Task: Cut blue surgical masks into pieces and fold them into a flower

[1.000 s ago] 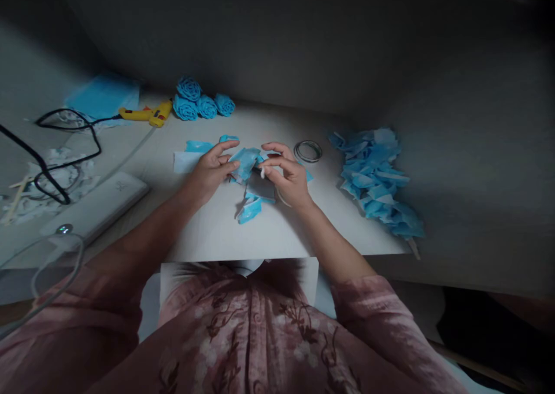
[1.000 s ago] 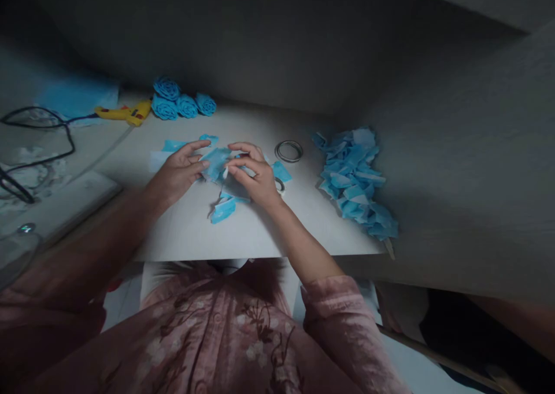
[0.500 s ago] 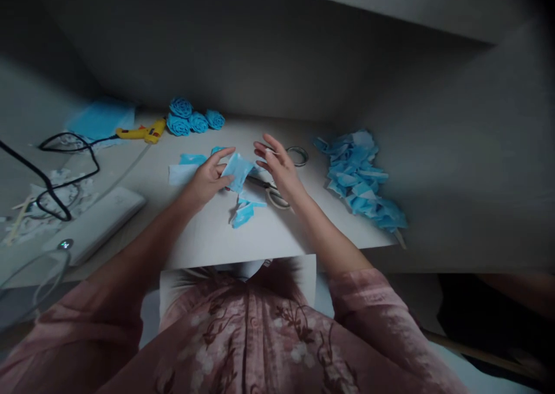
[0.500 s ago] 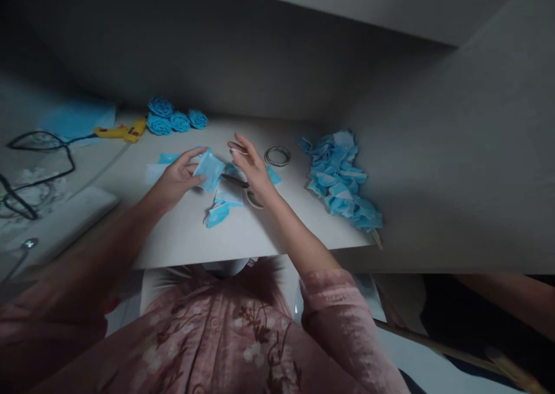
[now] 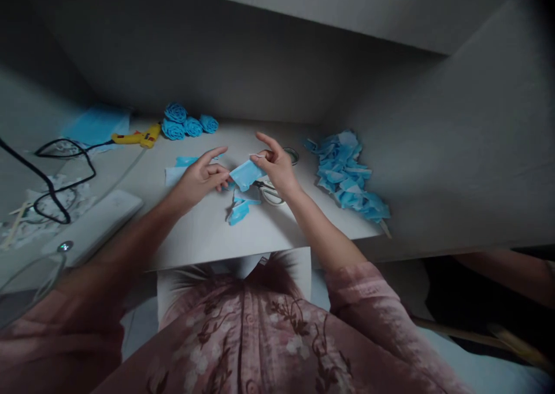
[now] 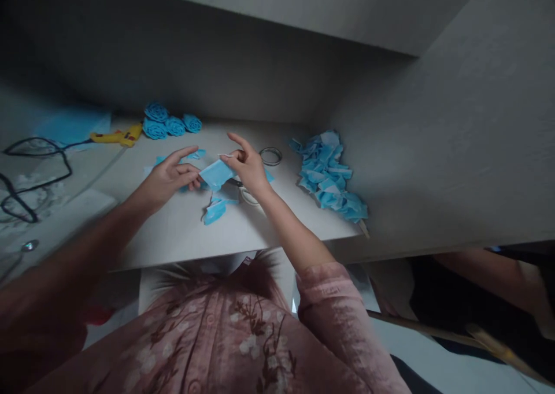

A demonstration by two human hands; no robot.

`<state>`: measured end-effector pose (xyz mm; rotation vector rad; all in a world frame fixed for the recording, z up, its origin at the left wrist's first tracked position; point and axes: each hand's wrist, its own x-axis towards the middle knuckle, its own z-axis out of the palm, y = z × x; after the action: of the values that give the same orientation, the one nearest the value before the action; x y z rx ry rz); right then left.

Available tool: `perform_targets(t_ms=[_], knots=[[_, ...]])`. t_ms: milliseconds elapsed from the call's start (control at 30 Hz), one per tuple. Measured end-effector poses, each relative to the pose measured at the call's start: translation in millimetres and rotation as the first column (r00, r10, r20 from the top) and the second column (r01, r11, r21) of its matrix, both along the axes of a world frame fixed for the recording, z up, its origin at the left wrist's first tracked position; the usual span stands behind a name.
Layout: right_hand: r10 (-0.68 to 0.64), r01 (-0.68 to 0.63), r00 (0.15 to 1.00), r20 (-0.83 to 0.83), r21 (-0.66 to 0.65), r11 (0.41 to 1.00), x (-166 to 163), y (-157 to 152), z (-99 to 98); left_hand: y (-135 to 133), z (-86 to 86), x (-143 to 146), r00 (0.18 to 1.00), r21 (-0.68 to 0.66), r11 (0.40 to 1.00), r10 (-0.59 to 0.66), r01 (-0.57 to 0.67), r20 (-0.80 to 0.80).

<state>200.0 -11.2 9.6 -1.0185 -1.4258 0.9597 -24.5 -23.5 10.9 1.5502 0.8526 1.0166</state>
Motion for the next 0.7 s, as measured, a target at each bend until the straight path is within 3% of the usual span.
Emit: perform_targets(t_ms=[100,167,267,333,467,700], knots=[[-0.042,0.042,0.999,-0.011,-0.004,0.999,5,-2,-3.7,3,3.2,-5,0.986,0.138,0.979,0.157,-0.15,-0.045],[-0.038,0.038,0.999,0.006,0.003,0.999,4,-4,-4.4,3,10.6,0,0.966,0.302,0.93,0.244,-0.21,-0.08],[-0.028,0.028,0.999,0.038,0.024,0.999,1,-8,-3.6,0,25.6,15,0.947,0.521,0.837,0.283,-0.167,-0.15],[-0.021,0.018,0.998,0.065,0.048,0.999,0,-10,-2.8,0,33.2,26,0.944,0.578,0.806,0.28,-0.13,-0.177],[-0.005,-0.005,0.993,0.115,0.086,0.996,2,-15,0.5,8,34.4,35,0.946,0.564,0.82,0.251,-0.096,-0.203],[-0.013,0.011,0.999,0.041,0.058,0.998,9,-11,-2.8,25,26.9,15,0.921,0.382,0.895,0.327,-0.23,-0.211]])
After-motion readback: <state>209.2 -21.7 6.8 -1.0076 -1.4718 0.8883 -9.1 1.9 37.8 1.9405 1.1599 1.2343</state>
